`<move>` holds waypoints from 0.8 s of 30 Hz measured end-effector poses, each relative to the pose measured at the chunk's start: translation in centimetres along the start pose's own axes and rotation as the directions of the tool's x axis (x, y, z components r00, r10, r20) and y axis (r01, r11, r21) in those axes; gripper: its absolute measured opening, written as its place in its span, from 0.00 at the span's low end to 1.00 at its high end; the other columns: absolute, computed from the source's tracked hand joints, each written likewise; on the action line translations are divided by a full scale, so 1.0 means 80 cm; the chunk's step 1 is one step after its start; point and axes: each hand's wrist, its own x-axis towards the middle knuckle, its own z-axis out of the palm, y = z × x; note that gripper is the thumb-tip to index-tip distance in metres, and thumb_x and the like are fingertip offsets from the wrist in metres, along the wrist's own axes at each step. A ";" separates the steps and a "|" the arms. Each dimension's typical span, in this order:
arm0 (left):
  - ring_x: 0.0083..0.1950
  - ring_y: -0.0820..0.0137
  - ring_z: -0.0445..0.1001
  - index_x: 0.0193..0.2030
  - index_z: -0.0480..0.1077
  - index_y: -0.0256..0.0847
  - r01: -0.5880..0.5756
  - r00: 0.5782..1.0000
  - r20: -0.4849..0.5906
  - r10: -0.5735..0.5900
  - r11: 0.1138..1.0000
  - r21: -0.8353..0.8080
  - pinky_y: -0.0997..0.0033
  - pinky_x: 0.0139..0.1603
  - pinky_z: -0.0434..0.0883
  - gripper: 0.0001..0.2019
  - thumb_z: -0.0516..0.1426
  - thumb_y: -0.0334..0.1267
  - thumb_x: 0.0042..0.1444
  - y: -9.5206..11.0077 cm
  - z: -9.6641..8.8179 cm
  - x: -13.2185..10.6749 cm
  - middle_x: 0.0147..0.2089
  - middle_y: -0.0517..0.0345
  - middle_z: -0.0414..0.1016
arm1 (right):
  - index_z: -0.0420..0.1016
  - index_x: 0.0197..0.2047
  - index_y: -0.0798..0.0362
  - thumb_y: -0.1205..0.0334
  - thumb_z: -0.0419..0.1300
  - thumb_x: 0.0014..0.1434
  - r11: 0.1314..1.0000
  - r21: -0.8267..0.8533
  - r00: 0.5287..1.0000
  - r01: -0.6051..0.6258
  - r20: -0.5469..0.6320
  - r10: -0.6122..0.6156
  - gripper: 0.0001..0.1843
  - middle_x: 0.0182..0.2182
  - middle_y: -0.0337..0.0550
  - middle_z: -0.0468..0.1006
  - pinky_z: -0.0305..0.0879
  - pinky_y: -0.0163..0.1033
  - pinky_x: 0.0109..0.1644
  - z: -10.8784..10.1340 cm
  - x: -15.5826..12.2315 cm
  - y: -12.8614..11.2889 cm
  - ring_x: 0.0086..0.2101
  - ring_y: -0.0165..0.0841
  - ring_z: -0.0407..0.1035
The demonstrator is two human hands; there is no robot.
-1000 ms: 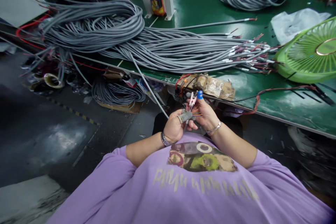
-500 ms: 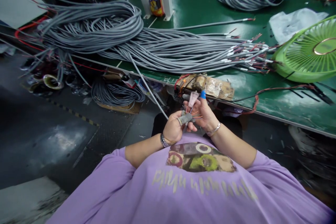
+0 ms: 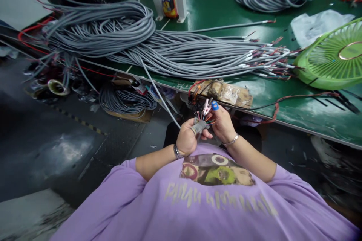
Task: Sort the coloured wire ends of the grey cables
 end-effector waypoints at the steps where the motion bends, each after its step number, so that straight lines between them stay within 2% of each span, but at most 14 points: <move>1: 0.21 0.69 0.76 0.27 0.66 0.38 0.003 1.000 -0.007 -0.003 1.000 0.002 0.77 0.20 0.62 0.20 0.67 0.50 0.42 0.000 0.000 0.001 0.18 0.60 0.71 | 0.68 0.25 0.52 0.38 0.69 0.47 0.998 -0.028 0.997 0.057 -0.042 -0.058 0.26 0.19 0.32 0.67 0.57 0.32 0.24 0.000 0.001 0.003 0.20 0.24 0.59; 3: 0.21 0.68 0.76 0.27 0.66 0.38 0.008 1.000 -0.018 -0.008 1.000 0.003 0.77 0.20 0.62 0.20 0.68 0.50 0.41 -0.001 -0.001 0.002 0.17 0.60 0.71 | 0.67 0.24 0.52 0.35 0.67 0.48 0.996 -0.027 0.996 0.081 -0.047 -0.082 0.27 0.19 0.32 0.67 0.57 0.32 0.24 0.001 0.004 0.006 0.20 0.24 0.59; 4: 0.21 0.68 0.76 0.27 0.66 0.38 0.007 1.000 -0.020 -0.006 1.000 0.004 0.77 0.20 0.62 0.20 0.68 0.50 0.41 -0.001 -0.001 0.002 0.17 0.60 0.71 | 0.68 0.25 0.52 0.34 0.66 0.48 0.999 -0.003 0.999 0.036 -0.011 -0.036 0.28 0.19 0.33 0.68 0.58 0.32 0.24 0.002 0.005 0.006 0.20 0.24 0.60; 7: 0.21 0.68 0.76 0.27 0.67 0.37 -0.006 1.000 -0.017 0.006 1.000 0.014 0.77 0.20 0.63 0.20 0.68 0.51 0.41 -0.002 -0.002 0.004 0.17 0.60 0.71 | 0.71 0.29 0.53 0.29 0.63 0.48 0.975 0.074 0.972 -0.208 0.124 0.198 0.31 0.21 0.37 0.72 0.63 0.35 0.23 0.006 0.008 0.001 0.20 0.28 0.65; 10: 0.21 0.69 0.76 0.27 0.67 0.37 -0.001 1.000 -0.011 0.001 1.000 0.023 0.78 0.20 0.63 0.20 0.68 0.51 0.42 -0.004 -0.003 0.005 0.18 0.60 0.72 | 0.73 0.32 0.53 0.29 0.61 0.50 0.923 0.126 0.925 -0.363 0.165 0.341 0.31 0.21 0.39 0.74 0.65 0.36 0.20 0.007 0.009 -0.006 0.19 0.30 0.66; 15: 0.22 0.69 0.76 0.27 0.67 0.38 0.024 1.000 -0.009 -0.024 0.999 0.046 0.77 0.21 0.64 0.20 0.67 0.51 0.43 -0.008 -0.005 0.007 0.19 0.59 0.73 | 0.73 0.31 0.52 0.33 0.62 0.54 0.905 0.210 0.927 -0.371 0.145 0.347 0.27 0.21 0.38 0.75 0.66 0.35 0.19 0.008 0.010 -0.008 0.19 0.29 0.68; 20: 0.22 0.70 0.76 0.27 0.66 0.38 0.022 1.000 -0.007 -0.022 0.998 0.052 0.78 0.21 0.63 0.20 0.67 0.51 0.43 -0.009 -0.007 0.005 0.19 0.60 0.73 | 0.71 0.32 0.51 0.31 0.61 0.52 0.902 0.244 0.932 -0.355 0.171 0.320 0.29 0.24 0.38 0.77 0.67 0.35 0.22 0.009 0.008 -0.006 0.20 0.29 0.68; 24: 0.22 0.70 0.76 0.27 0.67 0.38 -0.009 1.000 0.019 0.008 0.999 0.041 0.78 0.21 0.64 0.20 0.68 0.51 0.44 -0.008 -0.012 -0.001 0.19 0.60 0.73 | 0.71 0.34 0.51 0.29 0.56 0.54 0.906 0.220 0.927 -0.361 0.190 0.324 0.30 0.28 0.39 0.79 0.68 0.35 0.26 0.006 0.004 -0.011 0.24 0.30 0.70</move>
